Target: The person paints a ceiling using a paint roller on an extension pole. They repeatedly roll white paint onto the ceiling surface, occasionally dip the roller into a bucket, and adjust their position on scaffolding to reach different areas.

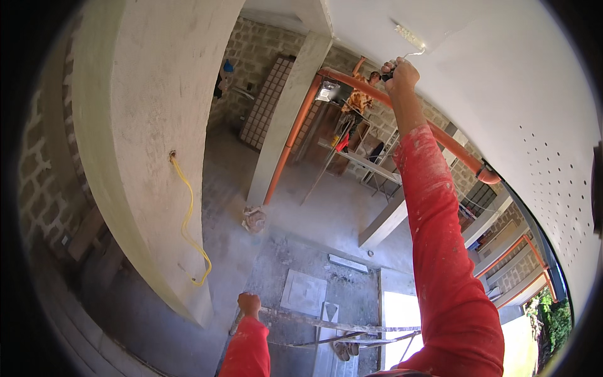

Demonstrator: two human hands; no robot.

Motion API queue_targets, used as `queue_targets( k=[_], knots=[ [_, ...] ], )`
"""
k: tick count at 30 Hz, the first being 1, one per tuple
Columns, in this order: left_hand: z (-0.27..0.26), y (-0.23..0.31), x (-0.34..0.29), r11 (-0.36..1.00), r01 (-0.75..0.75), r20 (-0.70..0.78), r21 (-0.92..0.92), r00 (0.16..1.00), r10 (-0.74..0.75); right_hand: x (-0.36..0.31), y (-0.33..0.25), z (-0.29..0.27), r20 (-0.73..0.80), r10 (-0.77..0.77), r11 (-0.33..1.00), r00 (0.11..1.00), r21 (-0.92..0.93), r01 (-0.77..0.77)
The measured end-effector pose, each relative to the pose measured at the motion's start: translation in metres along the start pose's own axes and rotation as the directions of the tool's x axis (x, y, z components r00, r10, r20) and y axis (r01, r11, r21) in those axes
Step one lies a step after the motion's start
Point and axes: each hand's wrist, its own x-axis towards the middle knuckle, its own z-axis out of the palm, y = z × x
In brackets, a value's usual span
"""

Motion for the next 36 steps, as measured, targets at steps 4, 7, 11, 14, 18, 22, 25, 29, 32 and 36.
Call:
queue_targets(
  k=[4,7,11,14,18,22,25,29,32,36],
  knots=[
    [0.014,-0.020,0.015,0.993,0.057,0.008,-0.102,0.998,-0.056,-0.109,-0.031,0.040,0.084,-0.119,0.993,0.989,-0.009,0.120],
    [0.024,-0.020,0.018,0.989,0.090,0.033,-0.117,0.996,-0.087,-0.179,-0.062,0.064,0.105,-0.170,0.984,0.980,-0.031,0.174],
    [0.025,-0.036,0.027,0.997,-0.012,-0.083,-0.075,0.997,0.006,-0.251,-0.088,0.103,0.170,-0.211,0.976,0.963,-0.011,0.216],
    [0.024,-0.026,0.016,0.993,-0.115,-0.082,-0.037,0.990,0.111,-0.292,-0.106,0.111,0.197,-0.255,0.965,0.947,-0.002,0.260],
    [0.017,-0.012,0.004,0.995,-0.084,-0.048,-0.050,0.995,0.082,-0.341,-0.127,0.124,0.238,-0.308,0.947,0.921,-0.011,0.320],
    [0.014,-0.018,0.009,0.994,-0.090,-0.081,-0.066,0.993,0.085,-0.367,-0.134,0.132,0.223,-0.323,0.941,0.920,-0.029,0.337],
    [0.013,-0.016,0.009,0.994,-0.097,-0.048,-0.057,0.994,0.094,-0.363,-0.134,0.121,0.220,-0.357,0.922,0.908,-0.071,0.380],
    [0.007,-0.019,0.006,0.988,-0.102,-0.073,-0.117,0.993,0.094,-0.336,-0.119,0.107,0.179,-0.314,0.933,0.932,-0.126,0.338],
    [0.013,-0.017,0.006,0.988,-0.104,-0.063,-0.111,0.993,0.098,-0.300,-0.111,0.092,0.124,-0.292,0.937,0.948,-0.159,0.310],
    [0.020,-0.027,0.016,0.987,-0.074,-0.037,-0.145,0.997,0.069,-0.234,-0.093,0.062,0.079,-0.254,0.951,0.964,-0.159,0.264]
  ],
)
